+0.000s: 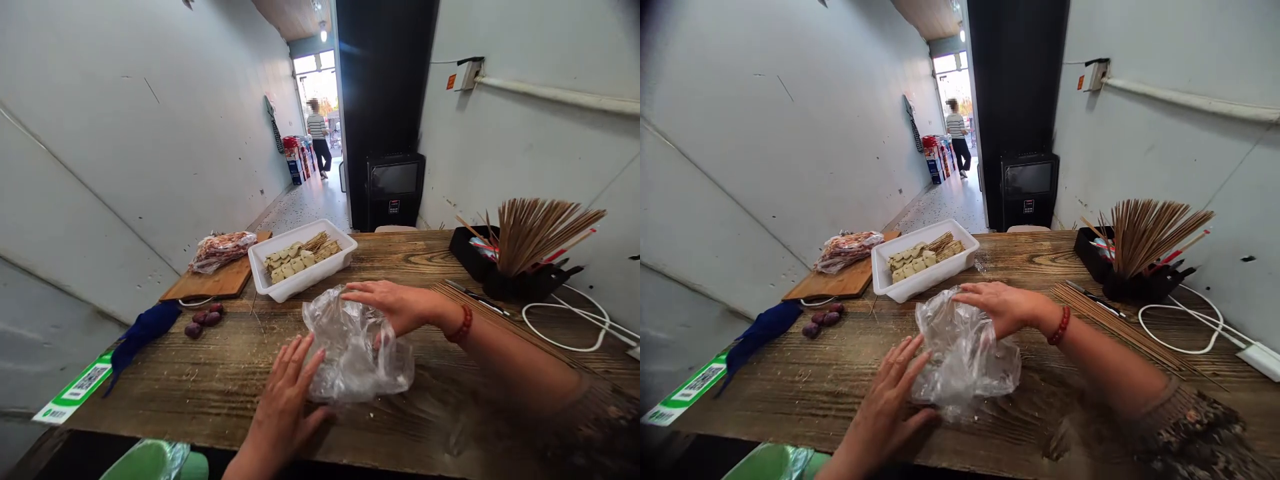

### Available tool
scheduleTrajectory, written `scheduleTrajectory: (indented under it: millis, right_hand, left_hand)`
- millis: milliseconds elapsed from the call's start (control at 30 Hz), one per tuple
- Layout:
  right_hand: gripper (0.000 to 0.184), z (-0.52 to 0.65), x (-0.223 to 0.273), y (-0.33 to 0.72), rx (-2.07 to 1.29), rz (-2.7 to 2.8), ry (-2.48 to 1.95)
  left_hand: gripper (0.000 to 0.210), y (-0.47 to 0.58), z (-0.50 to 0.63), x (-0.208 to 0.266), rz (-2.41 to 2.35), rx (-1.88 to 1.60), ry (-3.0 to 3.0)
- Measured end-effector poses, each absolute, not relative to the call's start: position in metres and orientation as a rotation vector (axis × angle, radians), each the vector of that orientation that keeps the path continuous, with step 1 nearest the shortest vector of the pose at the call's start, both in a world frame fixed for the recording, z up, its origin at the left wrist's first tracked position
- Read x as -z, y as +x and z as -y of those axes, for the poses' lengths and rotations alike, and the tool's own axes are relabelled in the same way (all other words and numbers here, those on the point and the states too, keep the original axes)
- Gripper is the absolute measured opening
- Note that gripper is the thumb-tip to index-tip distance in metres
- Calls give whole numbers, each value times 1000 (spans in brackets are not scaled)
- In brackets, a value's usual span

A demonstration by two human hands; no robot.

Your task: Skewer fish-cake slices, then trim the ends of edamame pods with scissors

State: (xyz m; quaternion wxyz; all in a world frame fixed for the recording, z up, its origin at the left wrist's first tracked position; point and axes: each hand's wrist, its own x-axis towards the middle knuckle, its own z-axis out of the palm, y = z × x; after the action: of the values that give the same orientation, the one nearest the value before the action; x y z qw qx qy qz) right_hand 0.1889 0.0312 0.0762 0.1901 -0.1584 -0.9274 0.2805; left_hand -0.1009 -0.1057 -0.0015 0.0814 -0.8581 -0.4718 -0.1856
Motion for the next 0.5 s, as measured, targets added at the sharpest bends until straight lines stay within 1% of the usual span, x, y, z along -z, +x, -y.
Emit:
scheduleTrajectory:
  millis: [33, 100, 167, 233, 300, 333, 367, 433, 467, 500]
  right_hand:
    - [98, -31, -77, 192, -827, 2633, -416]
    - [91, -33, -83, 203, -1045, 2638, -308]
    - [79, -43, -90, 216, -1295, 2499, -286]
    - [76, -58, -91, 222, -1409, 2235, -382]
    - [72, -73, -79, 214, -1373, 2052, -545]
    - [76, -79, -68, 204, -1313, 2070, -649]
    - [84, -84, -55, 191, -1245, 2132, -721]
    - [94, -87, -30, 161, -1157, 2230, -722]
    - [96, -86, -21, 148, -1141, 2229, -690]
    - [91, -84, -15, 136, -1143, 2214, -661]
  left_hand:
    - [56, -97, 101, 4, 1362, 536, -2576]
    - [39, -97, 89, 6, 1269, 503, -2594]
    - [33, -106, 78, 5, 1224, 529, -2594]
    - [33, -119, 70, -1, 1215, 614, -2572]
    - [34, -129, 67, -10, 1212, 695, -2550]
    - [33, -133, 67, -16, 1202, 715, -2549]
    - [32, -135, 67, -22, 1184, 713, -2561]
    - [29, -137, 66, -34, 1145, 703, -2587]
    - [29, -138, 65, -40, 1131, 700, -2594]
    - [30, -140, 63, -45, 1117, 708, -2591]
